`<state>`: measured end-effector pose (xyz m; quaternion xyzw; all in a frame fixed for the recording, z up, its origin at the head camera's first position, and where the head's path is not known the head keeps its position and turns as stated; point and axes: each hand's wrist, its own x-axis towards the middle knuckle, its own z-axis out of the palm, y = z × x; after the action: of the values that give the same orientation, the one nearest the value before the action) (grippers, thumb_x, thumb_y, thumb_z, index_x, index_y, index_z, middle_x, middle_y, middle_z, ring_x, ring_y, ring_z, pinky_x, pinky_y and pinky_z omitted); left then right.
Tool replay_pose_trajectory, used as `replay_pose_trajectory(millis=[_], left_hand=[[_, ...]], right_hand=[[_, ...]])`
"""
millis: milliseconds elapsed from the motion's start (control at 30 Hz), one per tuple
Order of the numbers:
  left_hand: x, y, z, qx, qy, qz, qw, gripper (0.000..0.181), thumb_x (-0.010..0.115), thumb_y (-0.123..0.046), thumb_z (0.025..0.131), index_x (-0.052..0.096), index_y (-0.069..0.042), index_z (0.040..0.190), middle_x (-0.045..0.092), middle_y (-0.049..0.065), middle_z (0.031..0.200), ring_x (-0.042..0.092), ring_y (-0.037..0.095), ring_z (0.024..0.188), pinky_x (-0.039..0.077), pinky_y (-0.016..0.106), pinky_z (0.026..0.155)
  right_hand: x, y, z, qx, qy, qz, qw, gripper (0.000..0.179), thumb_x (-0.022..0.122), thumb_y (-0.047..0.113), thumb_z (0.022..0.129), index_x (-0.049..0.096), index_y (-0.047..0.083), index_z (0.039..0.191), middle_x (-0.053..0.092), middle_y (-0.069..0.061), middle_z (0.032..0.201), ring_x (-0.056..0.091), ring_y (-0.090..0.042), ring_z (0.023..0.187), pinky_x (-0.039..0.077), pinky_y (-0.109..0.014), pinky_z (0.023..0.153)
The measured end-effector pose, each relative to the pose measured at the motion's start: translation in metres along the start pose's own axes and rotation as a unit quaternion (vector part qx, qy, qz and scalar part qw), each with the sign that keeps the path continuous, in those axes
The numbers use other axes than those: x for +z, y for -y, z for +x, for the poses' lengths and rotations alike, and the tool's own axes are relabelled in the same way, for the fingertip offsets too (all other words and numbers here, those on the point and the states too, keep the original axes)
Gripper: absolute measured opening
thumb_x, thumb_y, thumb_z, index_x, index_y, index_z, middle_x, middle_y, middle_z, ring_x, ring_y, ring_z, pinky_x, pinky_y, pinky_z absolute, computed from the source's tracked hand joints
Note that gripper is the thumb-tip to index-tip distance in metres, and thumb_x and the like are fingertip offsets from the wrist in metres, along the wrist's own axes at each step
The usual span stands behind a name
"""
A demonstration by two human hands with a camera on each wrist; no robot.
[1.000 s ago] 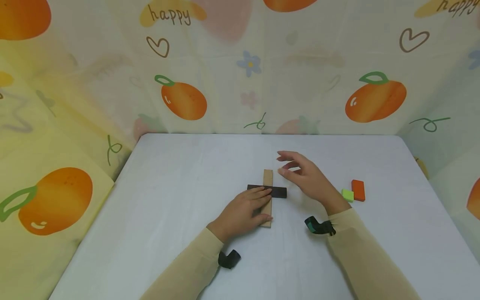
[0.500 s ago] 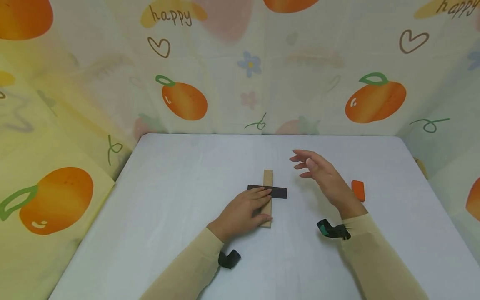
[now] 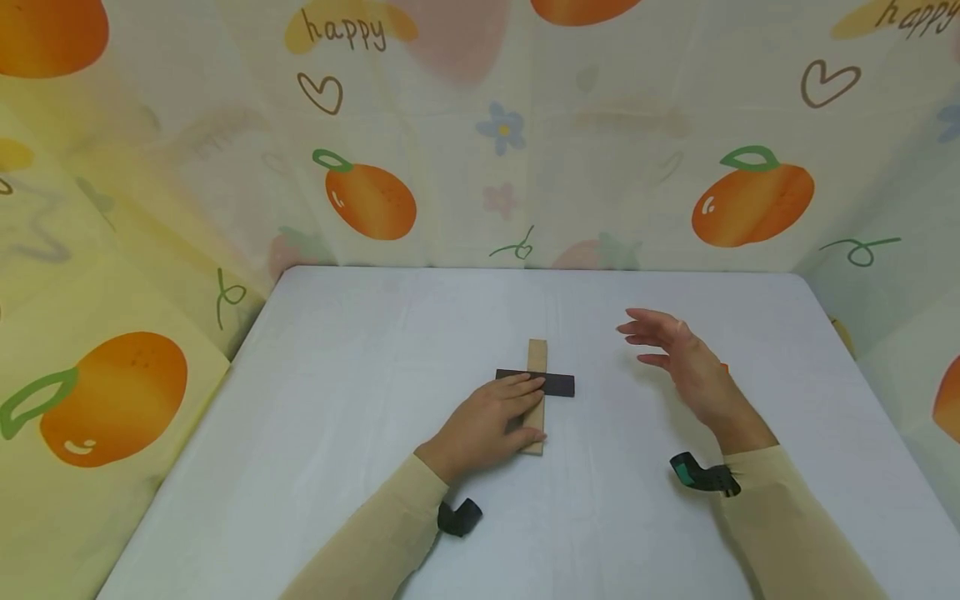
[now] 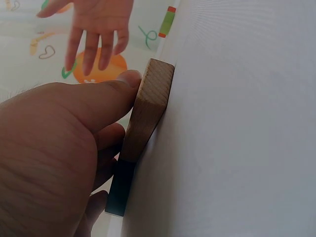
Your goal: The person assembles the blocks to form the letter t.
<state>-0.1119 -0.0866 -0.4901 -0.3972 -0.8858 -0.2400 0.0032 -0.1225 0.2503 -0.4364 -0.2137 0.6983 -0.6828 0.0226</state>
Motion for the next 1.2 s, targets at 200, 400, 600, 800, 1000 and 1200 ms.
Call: replay_pose_trajectory(millis=[200,400,600,800,1000,1200], left_hand=[[-0.001,0.0,0.0,0.001,-0.001,-0.005,1.0,0.064,0.078,-0.04,0.104,0.061,-0.001,0.152,0.055,0.009,0.16,0.044,0.025,0.154,0.032,0.038,0.126],[-0.001,0.0,0.0,0.007,-0.008,-0.007,0.9999,0.064,0.079,-0.038,0.104,0.062,0.001,0.152,0.056,0.011,0.159,0.046,0.026,0.153,0.033,0.039,0.126],[-0.002,-0.001,0.0,0.011,-0.012,-0.009,0.9998,0.064,0.08,-0.037,0.103,0.062,0.002,0.151,0.057,0.012,0.158,0.046,0.028,0.152,0.034,0.041,0.126],[-0.001,-0.001,0.0,0.005,-0.005,-0.012,0.9999,0.064,0.078,-0.038,0.104,0.061,0.001,0.152,0.055,0.011,0.16,0.044,0.026,0.153,0.032,0.04,0.126],[-0.001,-0.001,-0.001,0.008,-0.005,-0.012,0.9999,0.064,0.078,-0.038,0.104,0.061,0.001,0.152,0.055,0.01,0.16,0.044,0.026,0.153,0.033,0.04,0.126],[-0.002,-0.002,0.0,0.011,-0.008,-0.009,0.9999,0.064,0.079,-0.037,0.104,0.062,0.001,0.151,0.056,0.011,0.159,0.045,0.027,0.153,0.033,0.04,0.126]], right_hand=[[-0.013,-0.004,-0.019,0.011,-0.007,-0.021,0.9997,0.057,0.024,0.034,0.121,0.048,0.0,0.161,0.056,-0.024,0.147,0.052,-0.028,0.133,0.046,-0.035,0.106],[-0.028,-0.009,-0.037,0.022,-0.02,-0.046,0.9985,0.056,0.024,0.033,0.121,0.049,0.002,0.161,0.057,-0.021,0.146,0.053,-0.029,0.133,0.046,-0.032,0.106],[-0.039,-0.012,-0.052,0.044,-0.041,-0.125,0.9903,0.053,0.024,0.033,0.121,0.05,0.013,0.162,0.059,-0.011,0.146,0.054,-0.025,0.135,0.045,-0.026,0.104],[-0.045,-0.016,-0.063,0.056,-0.061,-0.162,0.9832,0.049,0.026,0.027,0.121,0.05,0.015,0.162,0.061,-0.003,0.146,0.051,-0.019,0.133,0.043,-0.025,0.1],[-0.047,-0.022,-0.068,0.065,-0.074,-0.174,0.9798,0.047,0.031,0.023,0.121,0.05,0.006,0.16,0.062,0.004,0.145,0.051,-0.01,0.133,0.042,-0.021,0.1],[-0.042,-0.02,-0.07,0.083,-0.062,-0.198,0.9747,0.046,0.04,0.024,0.121,0.048,-0.002,0.157,0.062,-0.006,0.149,0.049,-0.001,0.135,0.038,-0.01,0.101]])
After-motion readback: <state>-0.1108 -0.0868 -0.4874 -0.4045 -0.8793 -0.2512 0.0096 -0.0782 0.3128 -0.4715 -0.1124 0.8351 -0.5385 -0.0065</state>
